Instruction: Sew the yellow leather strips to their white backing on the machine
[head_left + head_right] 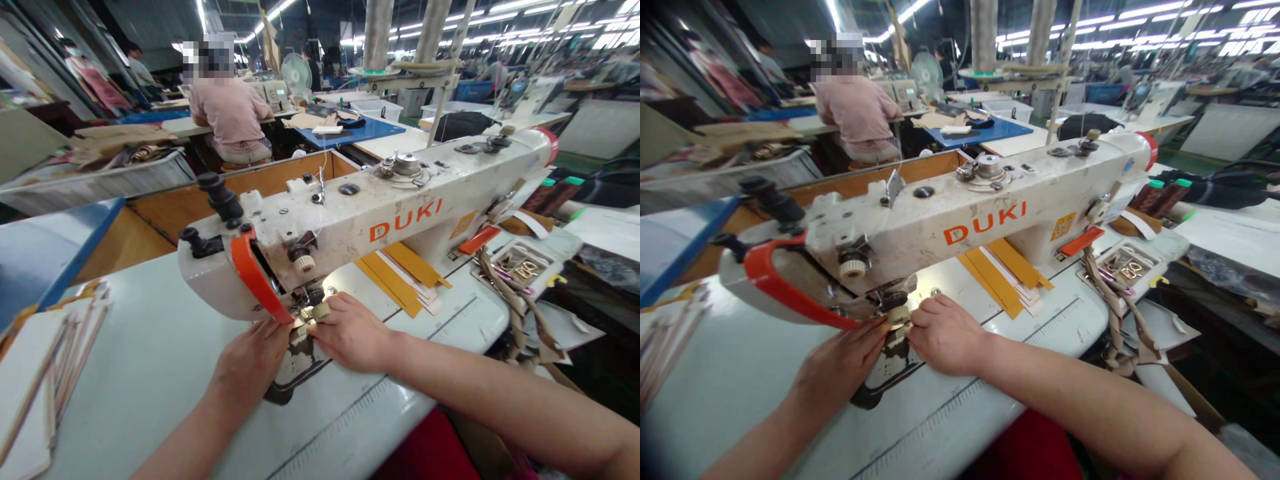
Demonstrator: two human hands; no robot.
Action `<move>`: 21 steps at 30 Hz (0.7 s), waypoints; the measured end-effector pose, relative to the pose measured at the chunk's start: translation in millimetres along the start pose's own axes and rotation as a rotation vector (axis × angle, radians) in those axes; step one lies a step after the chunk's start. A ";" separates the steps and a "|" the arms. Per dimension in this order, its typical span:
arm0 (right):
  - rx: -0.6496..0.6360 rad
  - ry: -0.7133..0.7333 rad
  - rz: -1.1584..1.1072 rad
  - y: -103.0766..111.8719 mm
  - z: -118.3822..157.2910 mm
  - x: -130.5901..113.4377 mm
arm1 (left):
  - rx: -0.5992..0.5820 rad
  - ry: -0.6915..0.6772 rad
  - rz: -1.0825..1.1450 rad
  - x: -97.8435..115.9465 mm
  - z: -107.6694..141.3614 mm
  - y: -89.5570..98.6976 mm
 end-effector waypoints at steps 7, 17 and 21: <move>0.065 0.038 0.036 3.2 5.3 -2.4 | 0.003 0.044 -0.009 3.1 3.2 0.2; 0.001 0.097 -0.228 1.9 16.2 -52.3 | 0.057 0.111 0.043 78.1 78.9 61.6; -0.026 0.079 -0.291 -6.3 16.8 -80.8 | 0.054 0.335 0.218 69.5 97.7 73.8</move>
Point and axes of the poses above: each hand's wrist, its own z-axis away from the middle knuckle, its own y-axis out of the back of the hand, x = y × z, the point moved 2 cm from there along -z, towards the middle knuckle, and after that the axes turned 1 degree about -z, right-handed, at the moved point
